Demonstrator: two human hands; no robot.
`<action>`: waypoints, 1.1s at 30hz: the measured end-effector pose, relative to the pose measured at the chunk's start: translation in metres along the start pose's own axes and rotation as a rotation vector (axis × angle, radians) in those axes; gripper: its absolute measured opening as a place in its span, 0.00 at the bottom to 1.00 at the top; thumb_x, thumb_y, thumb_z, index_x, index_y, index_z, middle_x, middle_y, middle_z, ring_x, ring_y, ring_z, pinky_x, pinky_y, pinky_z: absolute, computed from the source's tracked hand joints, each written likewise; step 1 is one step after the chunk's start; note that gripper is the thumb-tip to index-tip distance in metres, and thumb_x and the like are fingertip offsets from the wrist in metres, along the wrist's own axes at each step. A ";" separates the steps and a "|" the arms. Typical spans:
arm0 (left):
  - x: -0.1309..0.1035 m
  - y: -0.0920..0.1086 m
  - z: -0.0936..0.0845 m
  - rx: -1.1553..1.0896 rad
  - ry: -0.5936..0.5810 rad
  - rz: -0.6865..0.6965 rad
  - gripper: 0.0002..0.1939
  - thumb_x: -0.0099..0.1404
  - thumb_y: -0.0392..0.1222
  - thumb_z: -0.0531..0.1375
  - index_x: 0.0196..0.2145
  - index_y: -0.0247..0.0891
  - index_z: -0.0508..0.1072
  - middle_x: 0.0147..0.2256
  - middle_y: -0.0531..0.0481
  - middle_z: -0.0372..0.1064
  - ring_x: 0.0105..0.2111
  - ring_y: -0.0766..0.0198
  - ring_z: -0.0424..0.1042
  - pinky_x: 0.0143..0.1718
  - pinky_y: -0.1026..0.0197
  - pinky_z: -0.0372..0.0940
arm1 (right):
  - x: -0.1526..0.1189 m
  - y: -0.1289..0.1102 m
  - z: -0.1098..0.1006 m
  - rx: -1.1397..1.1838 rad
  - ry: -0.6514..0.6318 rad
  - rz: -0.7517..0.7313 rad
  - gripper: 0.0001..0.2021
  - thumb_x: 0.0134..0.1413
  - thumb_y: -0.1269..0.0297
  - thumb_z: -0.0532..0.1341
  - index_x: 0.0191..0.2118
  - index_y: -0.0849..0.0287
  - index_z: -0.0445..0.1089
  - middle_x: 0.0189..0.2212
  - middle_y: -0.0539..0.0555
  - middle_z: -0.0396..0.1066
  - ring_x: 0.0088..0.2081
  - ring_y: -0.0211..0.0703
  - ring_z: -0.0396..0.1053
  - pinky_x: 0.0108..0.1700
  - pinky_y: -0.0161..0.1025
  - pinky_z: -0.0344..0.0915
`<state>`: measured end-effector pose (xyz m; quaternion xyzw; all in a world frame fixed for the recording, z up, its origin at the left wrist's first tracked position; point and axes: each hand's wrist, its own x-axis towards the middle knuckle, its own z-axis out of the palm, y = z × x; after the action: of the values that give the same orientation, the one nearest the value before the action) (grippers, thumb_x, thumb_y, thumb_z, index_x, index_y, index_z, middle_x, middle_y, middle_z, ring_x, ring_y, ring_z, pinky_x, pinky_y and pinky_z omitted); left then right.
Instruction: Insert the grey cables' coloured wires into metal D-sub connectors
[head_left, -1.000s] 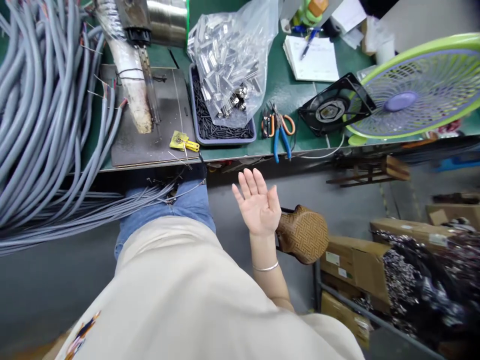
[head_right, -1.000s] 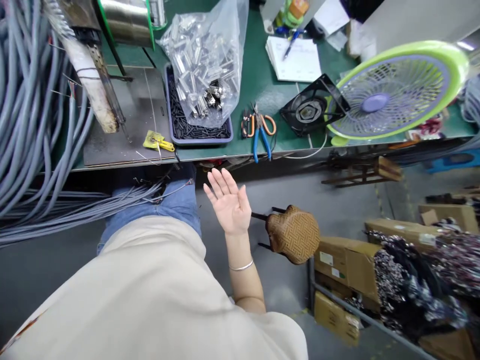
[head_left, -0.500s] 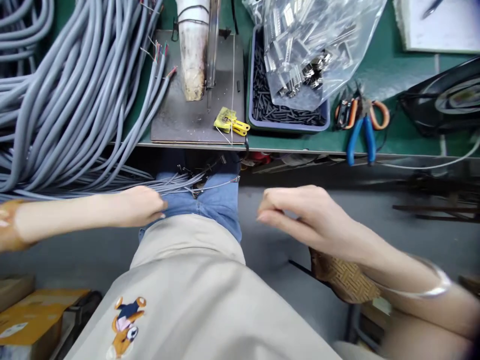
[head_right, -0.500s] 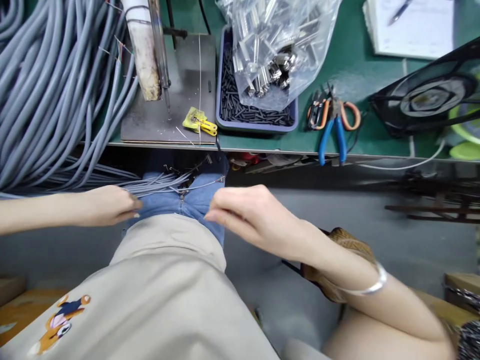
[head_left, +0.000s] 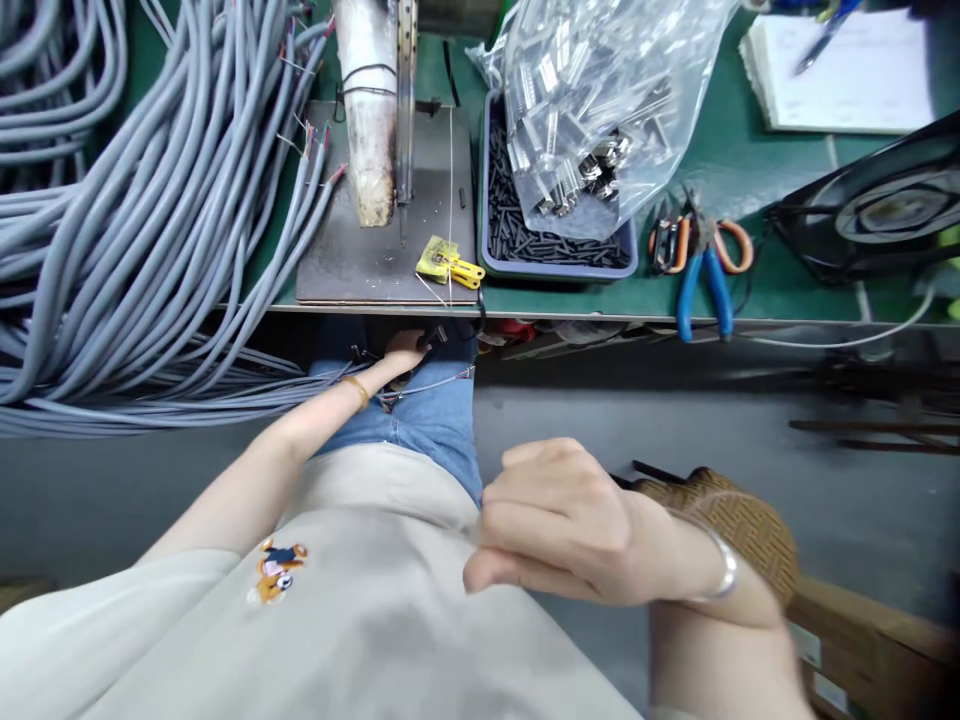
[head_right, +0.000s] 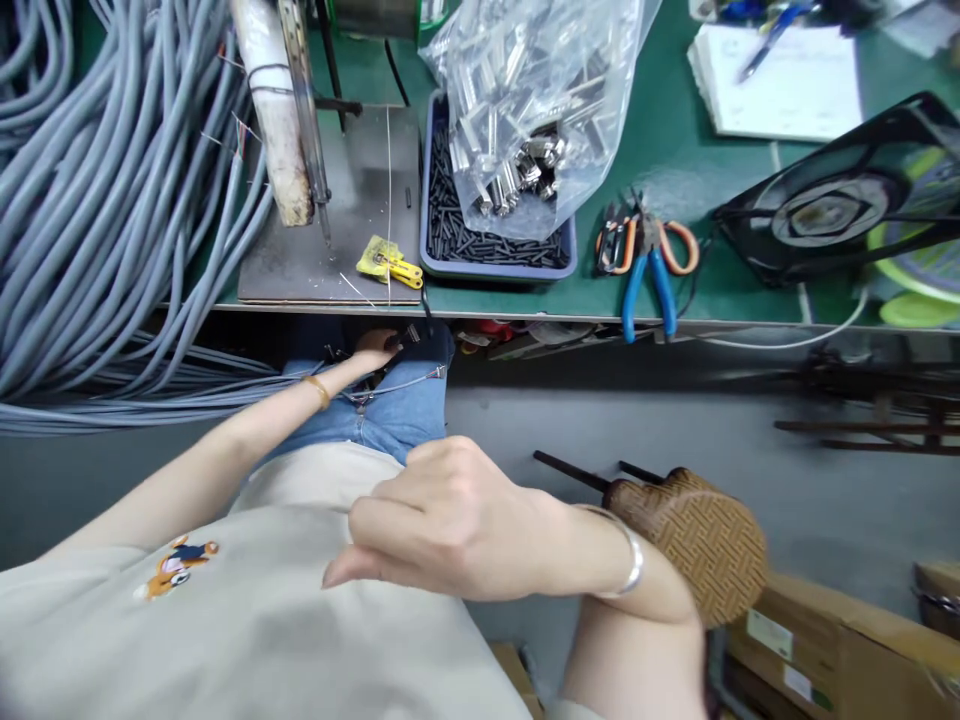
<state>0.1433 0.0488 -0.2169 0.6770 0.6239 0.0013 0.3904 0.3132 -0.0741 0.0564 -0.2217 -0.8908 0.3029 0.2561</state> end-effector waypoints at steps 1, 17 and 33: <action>0.003 0.001 0.005 -0.040 0.007 -0.012 0.18 0.72 0.47 0.62 0.54 0.35 0.73 0.55 0.41 0.72 0.54 0.53 0.73 0.57 0.43 0.70 | -0.001 0.001 0.004 0.046 0.052 -0.019 0.17 0.71 0.59 0.58 0.28 0.56 0.67 0.18 0.43 0.64 0.19 0.30 0.59 0.24 0.35 0.57; -0.113 -0.017 -0.019 -0.818 0.093 0.120 0.12 0.65 0.43 0.63 0.36 0.30 0.80 0.28 0.43 0.80 0.24 0.66 0.76 0.29 0.66 0.72 | -0.003 0.056 0.045 0.365 1.166 0.281 0.12 0.61 0.60 0.67 0.27 0.57 0.72 0.17 0.44 0.61 0.14 0.30 0.56 0.13 0.29 0.50; -0.119 -0.024 -0.014 -0.817 0.155 0.163 0.13 0.63 0.41 0.63 0.41 0.32 0.84 0.29 0.44 0.82 0.28 0.61 0.80 0.34 0.64 0.73 | 0.024 0.060 0.051 0.310 1.094 0.302 0.21 0.64 0.55 0.65 0.21 0.57 0.67 0.13 0.43 0.53 0.12 0.29 0.48 0.13 0.32 0.42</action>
<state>0.0900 -0.0465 -0.1618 0.5115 0.5440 0.3303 0.5773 0.2789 -0.0397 -0.0103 -0.4302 -0.5330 0.3042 0.6620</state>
